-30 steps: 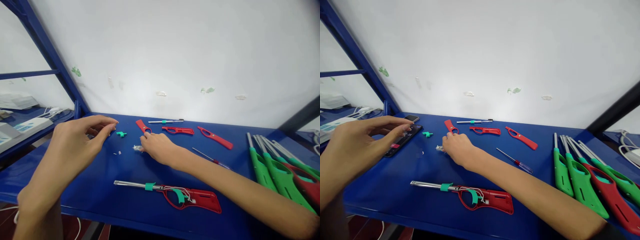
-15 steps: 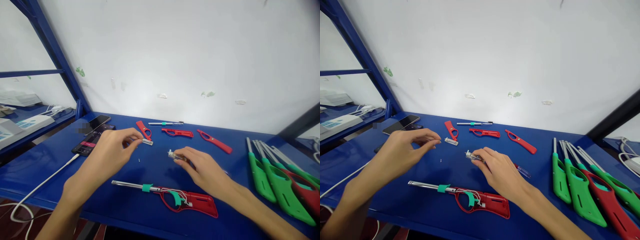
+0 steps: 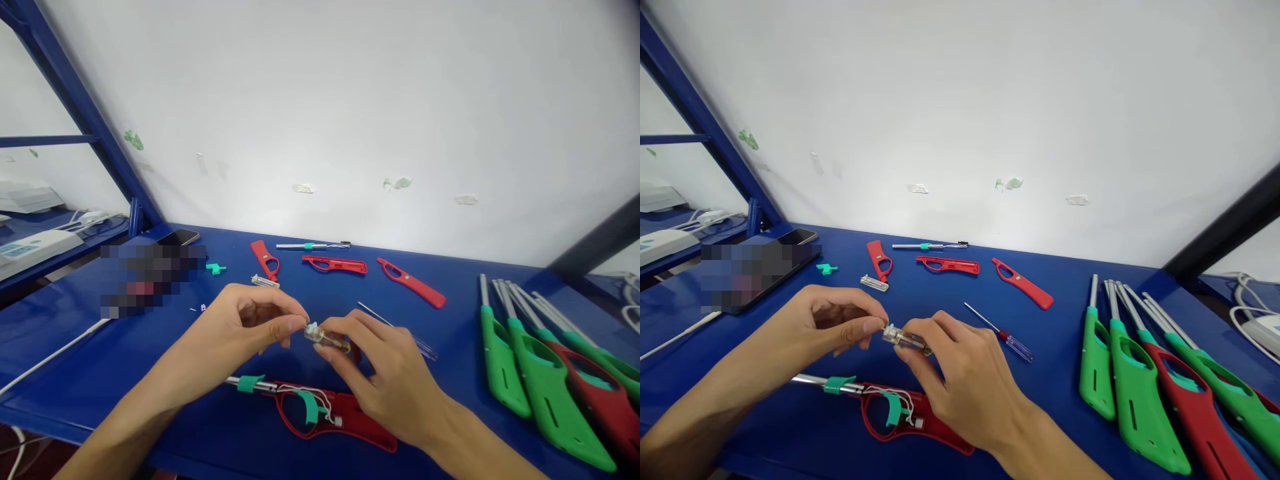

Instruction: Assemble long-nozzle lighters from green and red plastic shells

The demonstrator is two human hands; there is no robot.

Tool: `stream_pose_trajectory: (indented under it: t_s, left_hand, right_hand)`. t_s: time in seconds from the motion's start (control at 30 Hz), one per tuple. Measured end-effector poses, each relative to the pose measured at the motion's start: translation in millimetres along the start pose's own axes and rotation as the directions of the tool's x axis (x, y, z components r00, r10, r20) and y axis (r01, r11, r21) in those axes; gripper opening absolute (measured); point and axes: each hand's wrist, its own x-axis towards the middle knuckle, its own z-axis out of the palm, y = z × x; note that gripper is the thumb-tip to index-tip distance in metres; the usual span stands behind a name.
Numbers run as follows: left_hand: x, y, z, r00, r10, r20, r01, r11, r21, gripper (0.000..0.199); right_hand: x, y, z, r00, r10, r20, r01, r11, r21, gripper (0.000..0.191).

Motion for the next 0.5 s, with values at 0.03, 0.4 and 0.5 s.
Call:
stream_pose_trajectory:
  t_s: [0.03, 0.4, 0.5]
  left_hand:
    - [-0.5, -0.9, 1.9, 1.0, -0.014, 0.01, 0.014, 1.0, -0.01, 0.031]
    - [-2.6, -1.6, 10.4, 0.999, -0.003, -0.033, 0.0, 0.998, -0.068, 0.028]
    - [-1.7, -2.0, 10.7, 1.0, 0.011, -0.027, -0.013, 0.997, -0.082, 0.027]
  right_hand:
    - [-0.2, 0.1, 0.1, 1.0, -0.006, -0.002, 0.006, 1.0, -0.005, 0.019]
    - [0.4, 3.1, -3.6, 0.999, -0.047, -0.028, 0.045, 0.998, -0.052, 0.012]
    - [0.3, 4.6, -3.0, 0.998, -0.051, -0.02, 0.05, 0.997, -0.052, 0.012]
